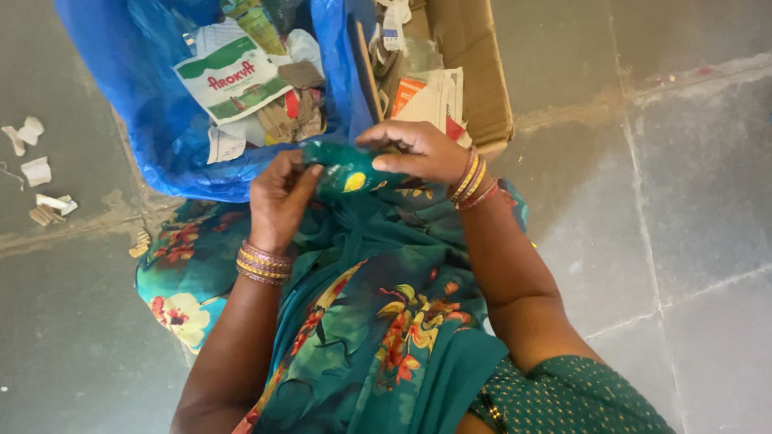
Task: The person sits on the floor and sorts various paper and packaging items from a blue plastic bag into a cardboard box. They handle items one at a time, including paper sheets, small packets, and cardboard pieces, placing them into the box.
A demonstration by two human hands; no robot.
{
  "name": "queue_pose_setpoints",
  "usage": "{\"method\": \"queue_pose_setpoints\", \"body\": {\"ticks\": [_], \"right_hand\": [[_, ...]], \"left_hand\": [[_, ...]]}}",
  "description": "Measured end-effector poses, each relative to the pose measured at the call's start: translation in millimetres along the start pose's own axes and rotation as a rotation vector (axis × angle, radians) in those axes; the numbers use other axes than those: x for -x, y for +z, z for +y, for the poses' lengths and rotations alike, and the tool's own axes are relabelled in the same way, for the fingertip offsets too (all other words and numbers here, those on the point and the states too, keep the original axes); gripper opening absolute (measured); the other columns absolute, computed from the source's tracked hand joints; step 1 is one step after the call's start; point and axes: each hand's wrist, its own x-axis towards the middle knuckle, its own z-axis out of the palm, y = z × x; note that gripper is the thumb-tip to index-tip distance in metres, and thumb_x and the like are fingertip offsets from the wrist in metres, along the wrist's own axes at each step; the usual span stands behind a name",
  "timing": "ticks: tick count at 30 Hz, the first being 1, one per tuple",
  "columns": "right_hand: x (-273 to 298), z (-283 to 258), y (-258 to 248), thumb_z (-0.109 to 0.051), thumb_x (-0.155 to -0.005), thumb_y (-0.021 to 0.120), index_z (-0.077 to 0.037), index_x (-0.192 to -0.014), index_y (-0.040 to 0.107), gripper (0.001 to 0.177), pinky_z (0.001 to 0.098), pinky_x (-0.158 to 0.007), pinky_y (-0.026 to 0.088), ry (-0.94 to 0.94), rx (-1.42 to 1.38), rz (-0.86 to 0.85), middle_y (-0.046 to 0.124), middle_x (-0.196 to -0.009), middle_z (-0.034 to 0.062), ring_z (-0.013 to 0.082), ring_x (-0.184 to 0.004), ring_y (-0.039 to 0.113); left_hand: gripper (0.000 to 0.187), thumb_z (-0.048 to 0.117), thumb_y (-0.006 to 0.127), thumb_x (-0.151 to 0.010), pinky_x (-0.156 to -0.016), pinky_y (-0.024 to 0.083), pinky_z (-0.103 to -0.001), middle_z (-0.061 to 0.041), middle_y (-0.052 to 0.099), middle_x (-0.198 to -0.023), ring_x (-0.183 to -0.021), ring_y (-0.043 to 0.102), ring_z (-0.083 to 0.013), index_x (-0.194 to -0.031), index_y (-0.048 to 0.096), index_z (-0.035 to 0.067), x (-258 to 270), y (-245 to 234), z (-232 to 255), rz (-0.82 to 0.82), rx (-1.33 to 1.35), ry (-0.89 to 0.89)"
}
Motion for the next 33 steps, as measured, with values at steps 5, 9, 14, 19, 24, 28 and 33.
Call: {"method": "queue_pose_setpoints", "body": {"ticks": [5,9,14,19,24,28,33], "right_hand": [[8.9,20.9,14.8,-0.007,-0.096,0.074,-0.003,-0.146,0.051,0.056,0.0295,-0.104,0.052,-0.010,-0.217,0.068,0.063,-0.131,0.0041,0.0115,-0.116,0.061],[15.3,33.6,24.4,-0.006,-0.095,0.075,-0.003,-0.145,0.053,0.055,0.0262,-0.096,0.053,0.103,-0.258,0.219,0.064,-0.121,0.0026,0.0083,-0.108,0.062],[11.9,40.2,27.4,-0.005,-0.094,0.076,-0.003,-0.140,0.057,0.050,0.0228,-0.084,0.055,0.132,-0.272,0.302,0.063,-0.114,0.0011,0.0058,-0.099,0.064],[3.9,50.9,30.3,-0.006,-0.095,0.075,-0.002,-0.127,0.064,0.033,0.0221,-0.084,0.056,0.117,-0.282,0.316,0.070,-0.108,0.0001,0.0049,-0.094,0.066],[-1.3,57.0,36.0,-0.010,-0.099,0.074,0.000,-0.116,0.071,0.020,0.0212,-0.074,0.053,0.144,-0.251,0.351,0.069,-0.094,-0.0014,0.0041,-0.082,0.062],[-4.9,50.5,39.9,-0.012,-0.100,0.071,0.000,-0.116,0.071,0.020,0.0212,-0.070,0.051,0.157,-0.287,0.354,0.068,-0.092,-0.0019,0.0041,-0.078,0.060],[-5.5,45.2,18.6,-0.012,-0.103,0.067,-0.002,-0.120,0.069,0.020,0.0234,-0.075,0.055,0.071,-0.293,0.426,0.069,-0.093,0.0001,0.0079,-0.080,0.064]], "left_hand": [[0.011,0.003,0.070,-0.102,-0.061,0.044,-0.020,0.004,0.057,-0.082,-0.070,0.051,-0.0037,-0.110,0.062,0.003,6.4,-12.9,-23.1,0.162,0.099,0.068],[0.014,0.003,0.069,-0.102,-0.064,0.047,-0.020,0.003,0.058,-0.085,-0.073,0.053,-0.0040,-0.112,0.060,0.002,11.4,-14.8,-35.5,0.168,0.131,0.072],[0.013,0.004,0.068,-0.101,-0.063,0.053,-0.022,0.001,0.060,-0.081,-0.068,0.057,-0.0054,-0.108,0.058,0.003,17.3,-16.6,-36.5,0.200,0.146,0.031],[0.010,0.004,0.066,-0.103,-0.066,0.056,-0.024,-0.001,0.065,-0.085,-0.071,0.061,-0.0072,-0.109,0.059,0.004,19.4,-22.5,-33.9,0.195,0.200,0.027],[0.010,0.005,0.064,-0.104,-0.063,0.054,-0.024,0.000,0.065,-0.085,-0.069,0.061,-0.0072,-0.112,0.059,0.006,19.4,-27.4,-30.4,0.226,0.302,0.033],[0.006,0.006,0.062,-0.105,-0.065,0.054,-0.024,-0.001,0.066,-0.087,-0.070,0.062,-0.0083,-0.111,0.061,0.005,19.2,-31.7,-29.6,0.241,0.308,0.041],[0.007,0.007,0.065,-0.111,-0.062,0.056,-0.028,-0.001,0.061,-0.087,-0.070,0.058,-0.0092,-0.113,0.058,0.005,12.2,-41.1,-31.9,0.401,0.272,0.153]]}}
